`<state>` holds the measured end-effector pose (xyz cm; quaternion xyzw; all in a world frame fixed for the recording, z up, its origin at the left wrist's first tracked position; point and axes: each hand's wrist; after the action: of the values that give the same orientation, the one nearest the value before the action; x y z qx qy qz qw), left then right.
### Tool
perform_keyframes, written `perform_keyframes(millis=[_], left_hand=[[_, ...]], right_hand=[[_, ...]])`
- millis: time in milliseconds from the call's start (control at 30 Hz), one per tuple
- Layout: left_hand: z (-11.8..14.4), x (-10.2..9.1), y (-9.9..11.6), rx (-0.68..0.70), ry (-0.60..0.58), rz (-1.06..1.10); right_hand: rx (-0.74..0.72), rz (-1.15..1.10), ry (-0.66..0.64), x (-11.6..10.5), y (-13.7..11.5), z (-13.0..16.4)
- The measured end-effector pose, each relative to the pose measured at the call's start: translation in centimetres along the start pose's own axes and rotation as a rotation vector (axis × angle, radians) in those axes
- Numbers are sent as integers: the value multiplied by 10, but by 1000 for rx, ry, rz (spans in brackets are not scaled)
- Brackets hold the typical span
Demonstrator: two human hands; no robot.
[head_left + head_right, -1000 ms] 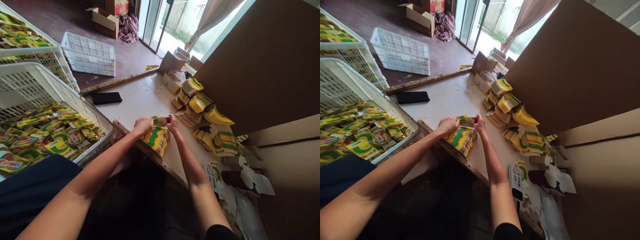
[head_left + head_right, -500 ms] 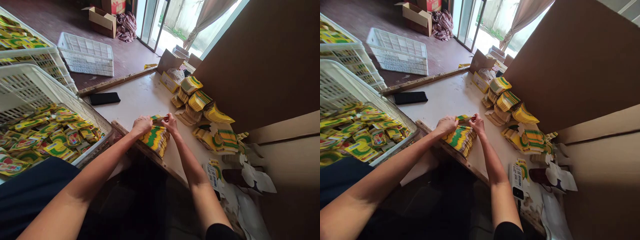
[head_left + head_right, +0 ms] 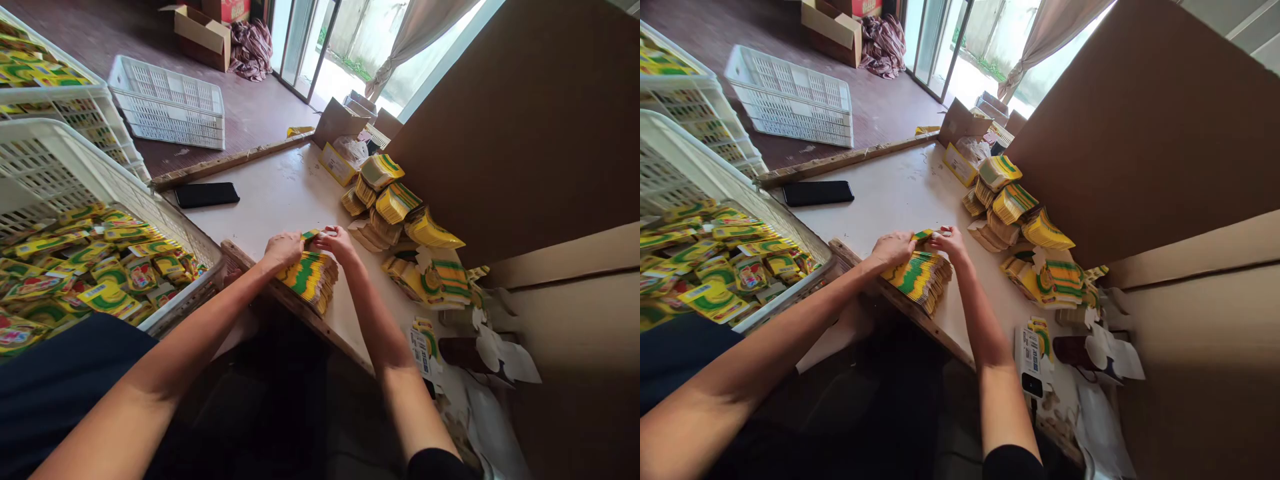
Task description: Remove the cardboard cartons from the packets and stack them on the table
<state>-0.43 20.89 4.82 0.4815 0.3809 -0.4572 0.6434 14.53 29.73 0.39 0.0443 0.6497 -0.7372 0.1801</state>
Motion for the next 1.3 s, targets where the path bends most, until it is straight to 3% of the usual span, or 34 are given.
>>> perform_keyframes(millis=[233, 533, 733, 967, 1300], left_hand=[[3, -3, -1, -20, 8, -15], [5, -5, 1, -75, 2, 4], [1, -13, 4, -113, -30, 23], [-11, -14, 6, -114, -77, 20], [-8, -8, 6, -89, -53, -20]], right_hand=[[-1, -58, -6, 12, -2, -1], [-128, 69, 16, -10, 3, -4], [-172, 96, -145, -32, -2, 13], [-142, 120, -278, -45, 21, 50], [-369, 283, 55, -40, 14, 36]])
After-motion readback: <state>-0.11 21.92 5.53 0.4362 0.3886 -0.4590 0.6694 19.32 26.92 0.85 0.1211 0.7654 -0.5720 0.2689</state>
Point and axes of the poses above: each hand's wrist, its own z-axis away from the middle knuckle, its own x-axis out of the palm, y = z × x, and after that the axes turned 9 degrees about -z, right-handed
